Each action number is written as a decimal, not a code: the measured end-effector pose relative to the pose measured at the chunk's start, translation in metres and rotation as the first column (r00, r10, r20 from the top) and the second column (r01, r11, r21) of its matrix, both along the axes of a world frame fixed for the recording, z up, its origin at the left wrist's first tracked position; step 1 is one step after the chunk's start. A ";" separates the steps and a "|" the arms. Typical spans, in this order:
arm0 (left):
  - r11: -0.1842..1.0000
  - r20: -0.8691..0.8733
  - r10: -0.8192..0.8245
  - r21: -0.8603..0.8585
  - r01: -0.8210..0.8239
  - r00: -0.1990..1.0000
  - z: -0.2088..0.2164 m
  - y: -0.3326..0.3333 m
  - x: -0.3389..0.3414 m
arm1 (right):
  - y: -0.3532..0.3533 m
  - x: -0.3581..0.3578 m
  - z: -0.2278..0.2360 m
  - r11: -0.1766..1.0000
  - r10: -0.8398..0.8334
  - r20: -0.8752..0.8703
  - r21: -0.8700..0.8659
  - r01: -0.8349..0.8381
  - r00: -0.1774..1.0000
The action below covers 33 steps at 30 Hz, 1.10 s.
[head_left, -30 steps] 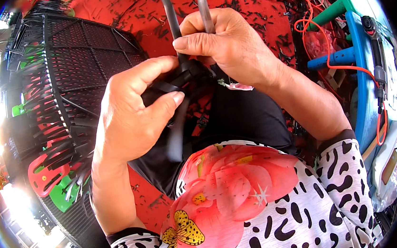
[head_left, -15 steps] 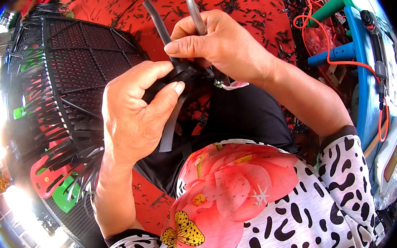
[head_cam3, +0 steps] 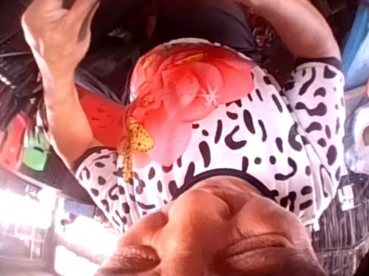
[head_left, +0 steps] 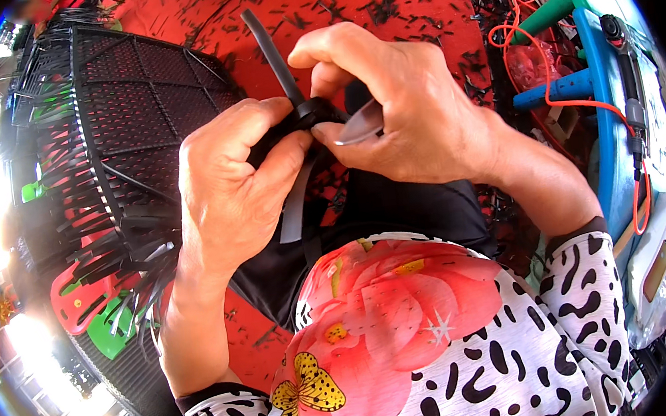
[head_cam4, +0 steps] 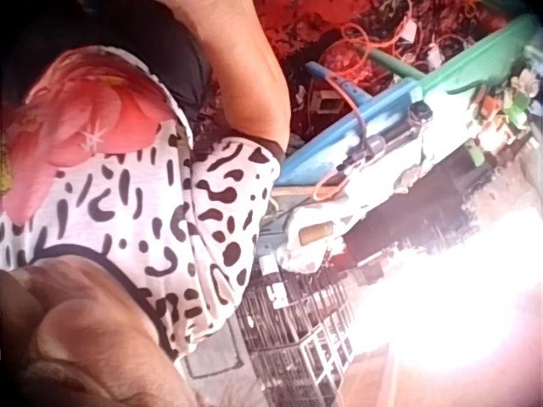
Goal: The person uses a power tool to cut plastic strips from a chair frame, then manually weaves the strips into the chair's grid structure. They use pliers to trim and adjust the woven strips, securing them into place.
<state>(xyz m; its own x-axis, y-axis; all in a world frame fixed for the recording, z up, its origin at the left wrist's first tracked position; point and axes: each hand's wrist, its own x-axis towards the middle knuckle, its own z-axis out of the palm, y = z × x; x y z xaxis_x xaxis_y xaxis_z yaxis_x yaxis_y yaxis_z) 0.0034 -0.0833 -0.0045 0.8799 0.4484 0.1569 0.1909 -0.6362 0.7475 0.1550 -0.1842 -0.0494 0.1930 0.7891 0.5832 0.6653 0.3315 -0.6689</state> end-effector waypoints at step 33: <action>0.921 0.015 0.140 -0.368 -0.125 0.990 0.001 0.005 0.001 | -0.002 0.008 -0.001 0.982 0.169 -0.236 -0.041 -0.184 0.957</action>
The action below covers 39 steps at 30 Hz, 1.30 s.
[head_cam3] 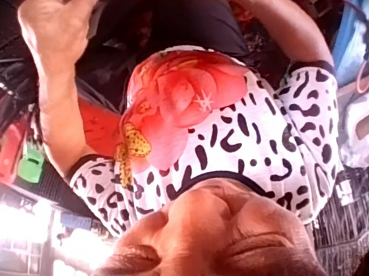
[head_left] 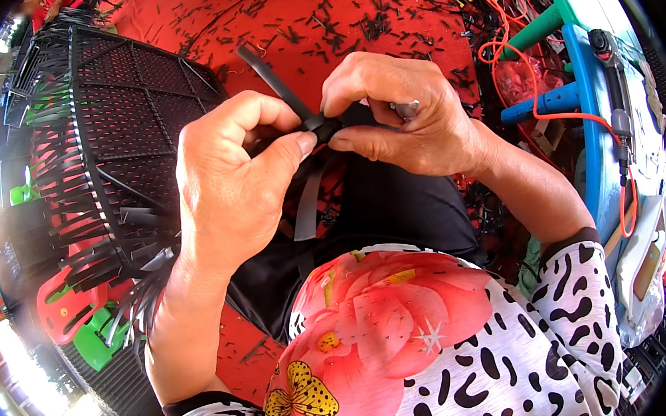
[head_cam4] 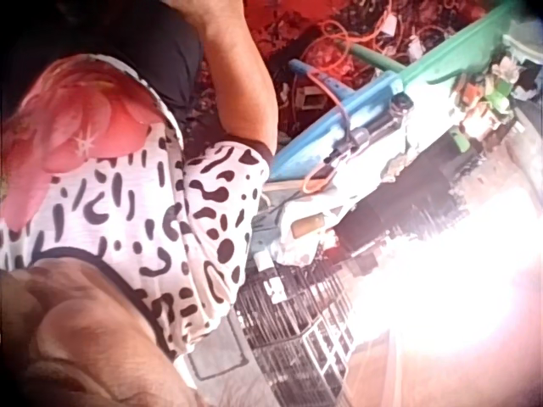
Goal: The person uses a power tool to cut plastic strips from a chair frame, then manually weaves the strips into the chair's grid structure. They use pliers to trim and adjust the woven strips, securing them into place.
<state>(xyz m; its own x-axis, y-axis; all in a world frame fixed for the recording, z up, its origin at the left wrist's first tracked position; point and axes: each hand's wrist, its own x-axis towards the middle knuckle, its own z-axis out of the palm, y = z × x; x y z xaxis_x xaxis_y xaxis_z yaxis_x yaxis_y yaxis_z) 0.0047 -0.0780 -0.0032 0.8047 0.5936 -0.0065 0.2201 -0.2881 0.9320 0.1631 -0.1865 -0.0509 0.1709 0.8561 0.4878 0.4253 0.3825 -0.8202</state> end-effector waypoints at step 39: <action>0.811 -0.073 -0.061 0.578 0.092 0.995 -0.004 -0.015 0.007 | 0.042 0.008 -0.007 0.939 -0.130 -0.244 -0.342 0.040 0.961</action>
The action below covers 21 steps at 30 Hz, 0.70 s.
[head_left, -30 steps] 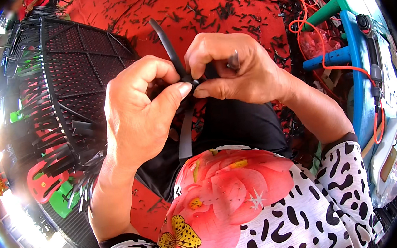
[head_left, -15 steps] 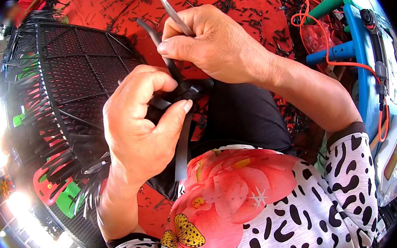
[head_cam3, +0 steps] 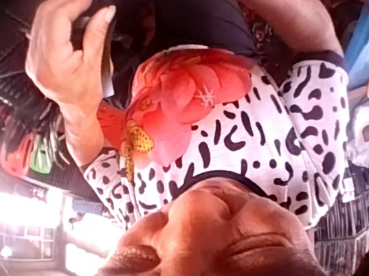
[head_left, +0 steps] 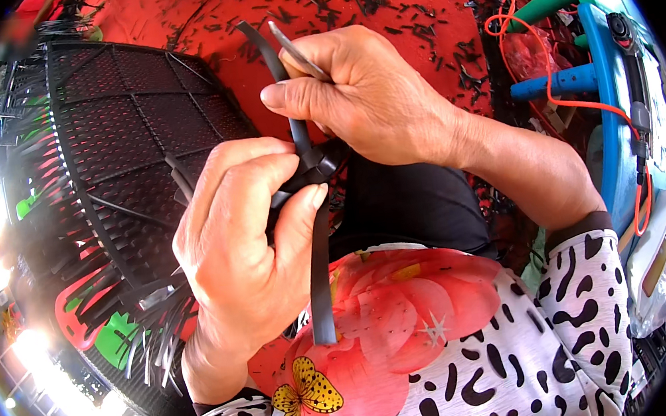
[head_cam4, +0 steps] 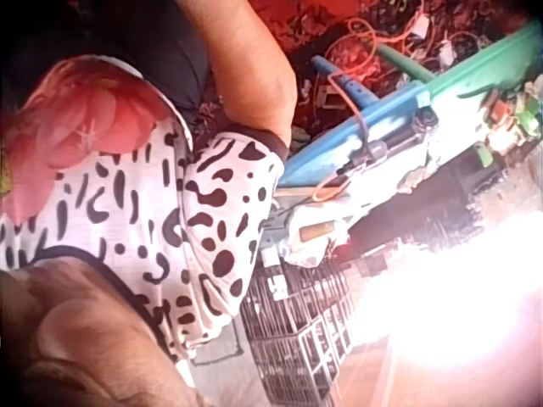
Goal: The person uses a power tool to cut plastic strips from a chair frame, then manually weaves the strips into the chair's grid structure. They use pliers to trim and adjust the woven strips, securing them into place.
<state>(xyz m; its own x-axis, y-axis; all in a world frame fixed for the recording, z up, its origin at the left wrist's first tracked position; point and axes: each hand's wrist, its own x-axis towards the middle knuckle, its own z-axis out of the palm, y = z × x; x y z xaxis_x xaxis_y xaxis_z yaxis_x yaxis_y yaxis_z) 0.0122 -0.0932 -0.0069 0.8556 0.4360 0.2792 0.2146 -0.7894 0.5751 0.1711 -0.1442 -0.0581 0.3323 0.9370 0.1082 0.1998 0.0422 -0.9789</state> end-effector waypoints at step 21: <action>0.979 0.063 -0.165 0.132 0.156 0.984 -0.018 0.004 0.003 | -0.007 0.009 -0.020 0.987 0.077 -0.393 -0.102 -0.126 0.916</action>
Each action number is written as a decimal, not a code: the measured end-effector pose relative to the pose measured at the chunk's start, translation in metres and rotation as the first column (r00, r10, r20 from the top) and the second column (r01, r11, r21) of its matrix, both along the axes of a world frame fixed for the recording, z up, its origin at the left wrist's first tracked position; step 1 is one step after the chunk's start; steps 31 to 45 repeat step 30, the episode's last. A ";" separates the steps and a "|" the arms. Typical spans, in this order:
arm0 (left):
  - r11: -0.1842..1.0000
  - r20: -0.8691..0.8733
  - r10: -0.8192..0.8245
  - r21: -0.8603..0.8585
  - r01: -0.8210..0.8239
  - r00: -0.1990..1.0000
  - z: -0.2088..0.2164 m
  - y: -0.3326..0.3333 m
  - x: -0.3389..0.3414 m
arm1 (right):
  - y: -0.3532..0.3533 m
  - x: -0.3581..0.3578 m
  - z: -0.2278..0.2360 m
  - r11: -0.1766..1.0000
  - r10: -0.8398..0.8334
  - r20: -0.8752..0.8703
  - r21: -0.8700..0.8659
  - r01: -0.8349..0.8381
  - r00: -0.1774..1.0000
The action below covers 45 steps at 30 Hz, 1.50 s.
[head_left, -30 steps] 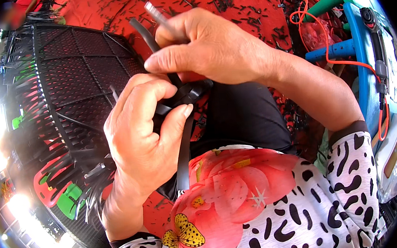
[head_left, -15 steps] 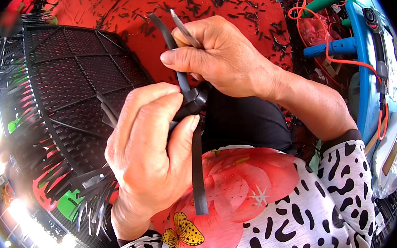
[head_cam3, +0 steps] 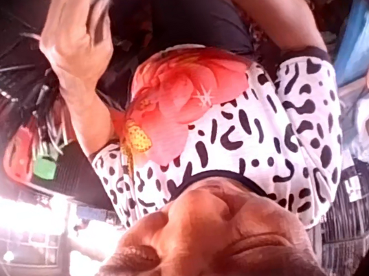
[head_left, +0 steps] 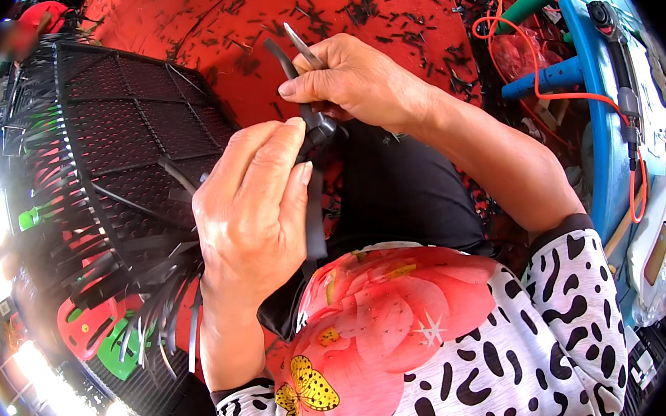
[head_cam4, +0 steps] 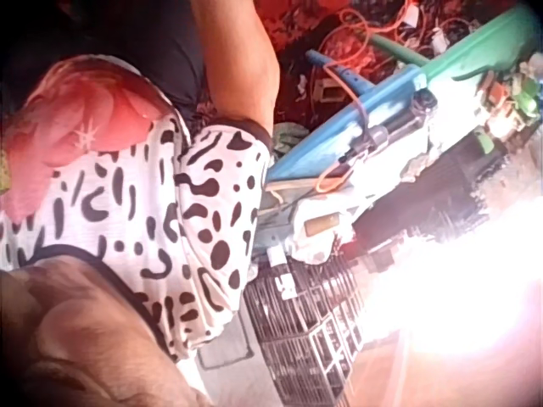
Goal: The person uses a power tool to cut plastic strips from a chair frame, then manually weaves the strips into the chair's grid structure. They use pliers to trim and adjust the woven strips, securing them into place.
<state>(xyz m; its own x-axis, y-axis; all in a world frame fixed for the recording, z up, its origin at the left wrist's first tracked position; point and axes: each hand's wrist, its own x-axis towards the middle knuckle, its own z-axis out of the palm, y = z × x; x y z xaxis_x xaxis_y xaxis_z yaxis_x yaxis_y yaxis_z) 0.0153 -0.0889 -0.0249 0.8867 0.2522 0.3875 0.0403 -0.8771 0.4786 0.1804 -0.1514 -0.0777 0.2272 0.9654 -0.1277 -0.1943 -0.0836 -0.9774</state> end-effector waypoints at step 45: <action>0.987 -0.085 0.074 -0.135 -0.085 0.994 0.008 0.005 -0.011 | 0.006 -0.017 0.005 0.996 0.024 0.022 0.086 -0.026 0.999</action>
